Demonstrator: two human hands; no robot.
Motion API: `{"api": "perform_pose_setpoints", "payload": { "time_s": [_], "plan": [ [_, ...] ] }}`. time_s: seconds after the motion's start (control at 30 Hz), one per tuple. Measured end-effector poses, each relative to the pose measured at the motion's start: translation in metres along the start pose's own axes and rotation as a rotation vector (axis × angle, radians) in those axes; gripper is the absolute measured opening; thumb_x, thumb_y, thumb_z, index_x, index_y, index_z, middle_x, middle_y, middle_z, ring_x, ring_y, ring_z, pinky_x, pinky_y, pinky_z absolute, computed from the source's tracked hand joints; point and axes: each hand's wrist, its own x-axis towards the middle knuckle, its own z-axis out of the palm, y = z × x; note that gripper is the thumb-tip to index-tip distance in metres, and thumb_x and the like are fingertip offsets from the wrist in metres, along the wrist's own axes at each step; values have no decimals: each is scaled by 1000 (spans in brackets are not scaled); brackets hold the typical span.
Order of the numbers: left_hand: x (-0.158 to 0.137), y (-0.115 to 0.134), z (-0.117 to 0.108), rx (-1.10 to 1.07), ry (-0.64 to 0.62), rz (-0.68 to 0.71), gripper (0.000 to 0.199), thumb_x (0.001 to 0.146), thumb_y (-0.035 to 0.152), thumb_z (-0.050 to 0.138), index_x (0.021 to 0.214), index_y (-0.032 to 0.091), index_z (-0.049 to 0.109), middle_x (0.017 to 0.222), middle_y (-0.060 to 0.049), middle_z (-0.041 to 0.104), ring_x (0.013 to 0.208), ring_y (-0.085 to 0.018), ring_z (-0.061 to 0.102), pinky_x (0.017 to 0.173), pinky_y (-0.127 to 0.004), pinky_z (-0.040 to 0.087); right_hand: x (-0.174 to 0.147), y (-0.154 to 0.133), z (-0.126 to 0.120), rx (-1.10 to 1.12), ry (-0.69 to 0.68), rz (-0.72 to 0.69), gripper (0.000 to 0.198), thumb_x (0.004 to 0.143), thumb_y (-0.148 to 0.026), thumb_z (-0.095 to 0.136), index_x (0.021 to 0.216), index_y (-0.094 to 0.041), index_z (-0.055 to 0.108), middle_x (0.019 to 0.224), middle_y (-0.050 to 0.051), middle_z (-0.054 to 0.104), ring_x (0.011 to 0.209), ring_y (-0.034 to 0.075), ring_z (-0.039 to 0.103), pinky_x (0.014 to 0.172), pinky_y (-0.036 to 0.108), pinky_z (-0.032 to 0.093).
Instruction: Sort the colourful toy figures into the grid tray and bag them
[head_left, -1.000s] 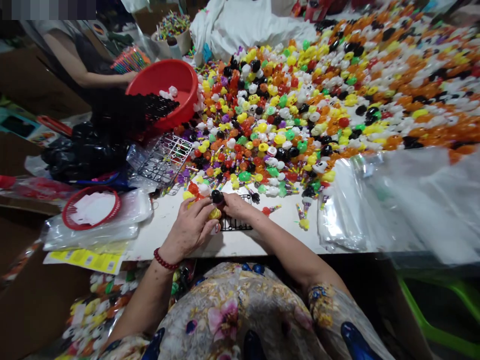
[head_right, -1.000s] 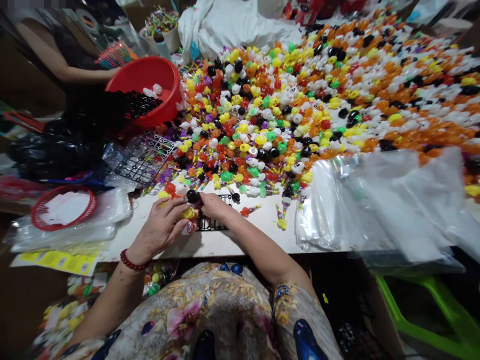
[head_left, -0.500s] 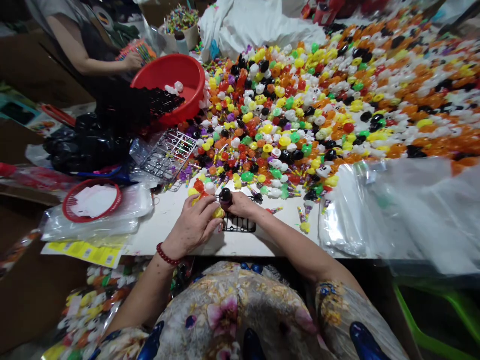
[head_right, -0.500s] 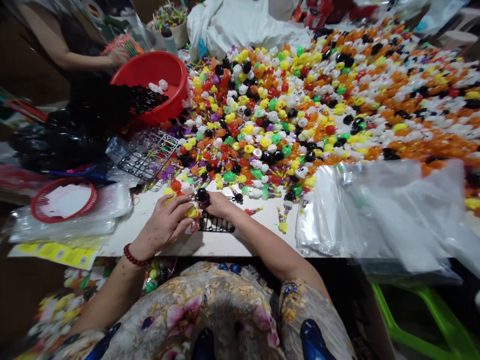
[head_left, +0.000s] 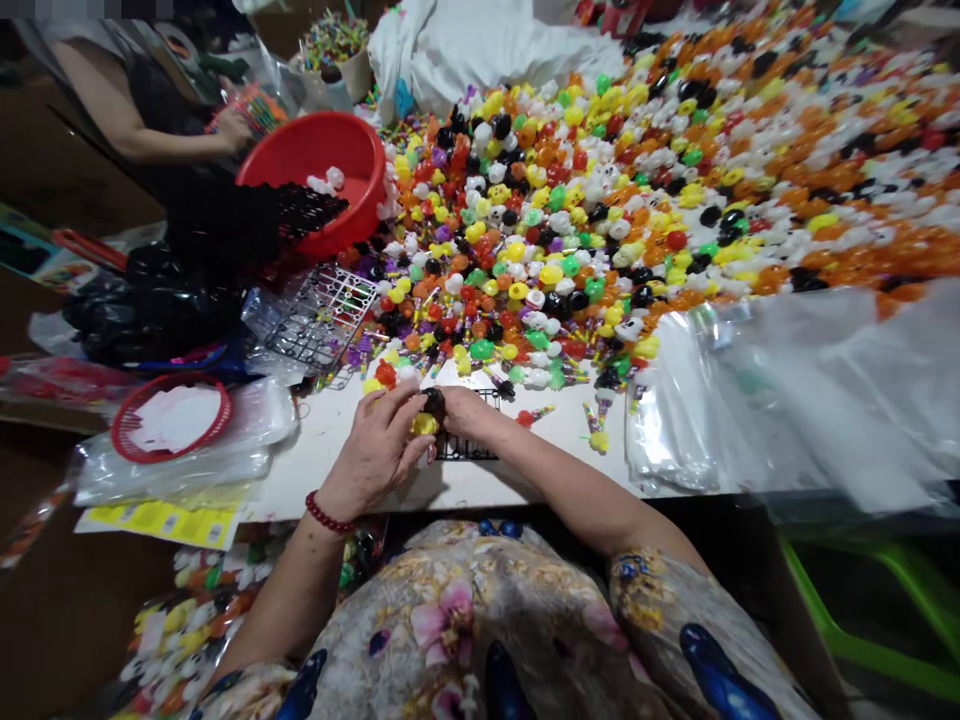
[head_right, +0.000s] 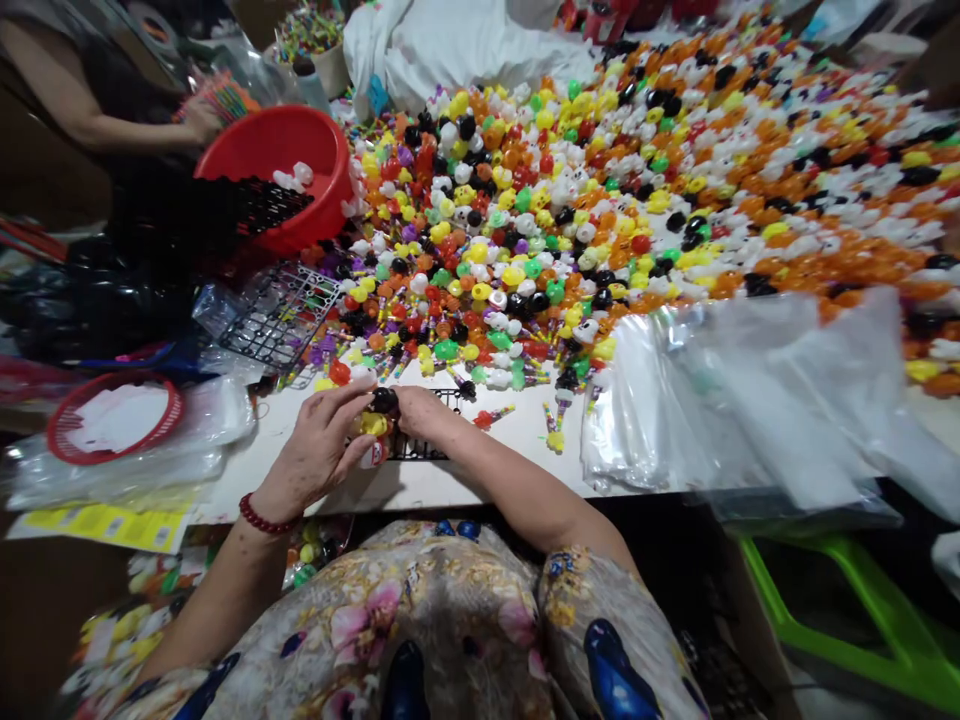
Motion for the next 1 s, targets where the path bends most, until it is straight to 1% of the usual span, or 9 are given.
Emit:
{"api": "perform_pose_setpoints", "payload": {
  "time_s": [0.17,0.27,0.33,0.4,0.47,0.57,0.77,0.93,1.0],
  "plan": [
    [3,1,-4,107,44,68,46,98,33,43,142,19,42,139,-18,56,128,-26,52,106,-46,35,-13,5,2,111,88,-54,28,78,-6,62,103,-19,68,100,6,72,94,21,65,81,28,48],
    [6,2,-8,135,43,70,45,99,31,41,143,21,43,142,-16,55,130,-26,52,108,-46,32,-37,26,-14,95,297,-43,29,86,-15,61,114,-17,65,110,10,68,101,21,62,89,32,48],
    [8,3,-8,147,35,73,45,99,32,39,142,21,44,144,-15,54,131,-25,52,109,-45,30,-54,48,-32,-39,493,91,27,92,-14,49,115,-16,64,111,12,66,102,22,60,91,34,47],
    [12,4,-6,152,-3,73,44,100,33,37,141,21,45,144,-15,54,130,-25,52,109,-45,29,-68,71,-53,-268,630,311,32,92,-7,39,109,-14,66,109,15,64,101,24,56,91,37,44],
    [17,5,-4,142,-61,64,43,100,35,35,138,20,48,142,-15,56,129,-25,53,108,-45,30,-76,91,-70,-445,667,483,32,89,-3,38,102,-11,66,108,17,62,100,26,53,89,37,42],
    [23,7,-1,116,-128,24,41,101,36,33,130,19,55,133,-14,62,125,-25,55,107,-45,33,-77,112,-82,-515,651,564,25,85,-2,43,92,-11,65,102,18,61,95,27,51,84,37,40],
    [24,8,-5,51,-179,-6,40,101,36,28,121,19,58,122,-13,65,121,-23,55,108,-45,34,-83,116,-69,-464,714,440,17,89,-10,42,91,-13,59,94,15,59,87,26,50,78,38,42],
    [24,1,-11,-36,-248,-18,40,102,35,25,119,19,58,123,-11,64,122,-21,54,110,-45,33,-92,76,-53,-205,879,-24,20,97,-18,37,99,-19,57,95,10,60,91,23,55,84,37,46],
    [25,-2,-10,-71,-266,-50,42,102,37,25,123,18,55,125,-12,63,122,-22,54,111,-46,33,-84,55,-51,-80,864,-171,17,96,-19,42,98,-20,58,96,9,62,92,22,58,85,35,48]
  ]
}}
